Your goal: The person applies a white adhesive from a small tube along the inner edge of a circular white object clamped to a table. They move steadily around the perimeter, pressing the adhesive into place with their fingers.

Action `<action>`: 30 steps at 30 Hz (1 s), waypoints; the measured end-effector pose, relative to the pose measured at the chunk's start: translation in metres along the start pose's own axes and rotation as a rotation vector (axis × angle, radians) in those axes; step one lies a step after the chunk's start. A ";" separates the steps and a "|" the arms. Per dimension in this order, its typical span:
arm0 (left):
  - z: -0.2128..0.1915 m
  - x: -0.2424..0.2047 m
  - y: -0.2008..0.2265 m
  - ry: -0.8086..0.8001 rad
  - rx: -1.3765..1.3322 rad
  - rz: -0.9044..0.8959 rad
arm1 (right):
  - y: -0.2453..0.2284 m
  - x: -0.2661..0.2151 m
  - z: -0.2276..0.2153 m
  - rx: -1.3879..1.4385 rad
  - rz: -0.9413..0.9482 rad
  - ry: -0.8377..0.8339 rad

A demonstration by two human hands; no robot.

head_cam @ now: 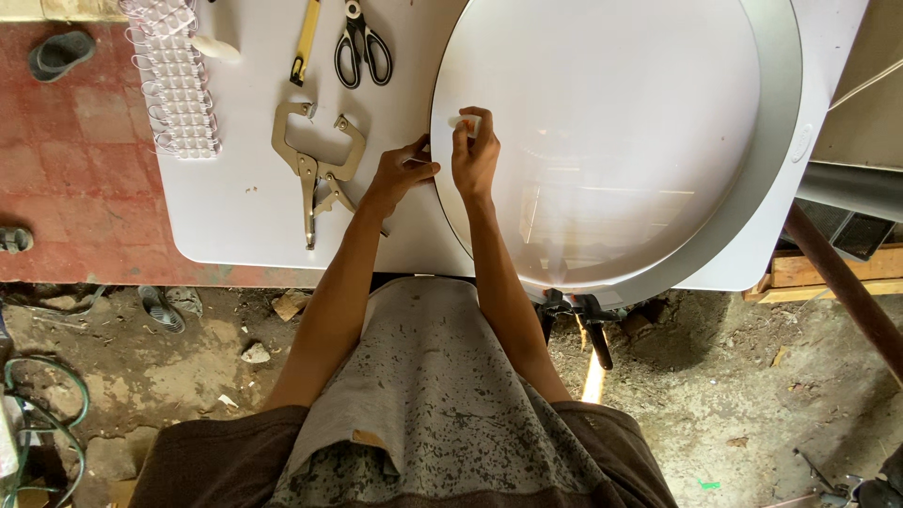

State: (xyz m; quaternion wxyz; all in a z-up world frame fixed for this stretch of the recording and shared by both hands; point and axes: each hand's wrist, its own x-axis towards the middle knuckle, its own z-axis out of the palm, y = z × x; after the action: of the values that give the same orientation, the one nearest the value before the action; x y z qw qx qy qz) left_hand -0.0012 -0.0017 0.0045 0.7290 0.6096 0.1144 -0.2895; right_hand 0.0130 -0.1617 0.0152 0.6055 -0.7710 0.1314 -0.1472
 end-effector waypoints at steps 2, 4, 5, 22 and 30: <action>0.001 -0.001 0.002 0.005 0.001 0.000 | 0.003 -0.001 0.000 -0.013 -0.009 0.002; -0.001 0.003 -0.004 0.009 0.003 0.000 | 0.003 0.002 0.000 -0.027 -0.020 0.005; -0.003 0.006 -0.010 0.006 0.010 0.002 | 0.001 0.004 0.001 -0.014 -0.016 0.012; -0.002 0.005 -0.009 0.026 -0.065 0.035 | -0.025 0.003 -0.034 0.028 -0.002 -0.028; -0.004 0.030 -0.054 0.068 -0.074 0.083 | -0.038 -0.022 -0.089 0.586 0.335 0.148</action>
State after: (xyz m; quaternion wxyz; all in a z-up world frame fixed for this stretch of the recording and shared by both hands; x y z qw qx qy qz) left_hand -0.0069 -0.0109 -0.0563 0.7582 0.5958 0.1243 -0.2338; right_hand -0.0410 -0.2241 0.0706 0.8057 -0.5194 0.2520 -0.1327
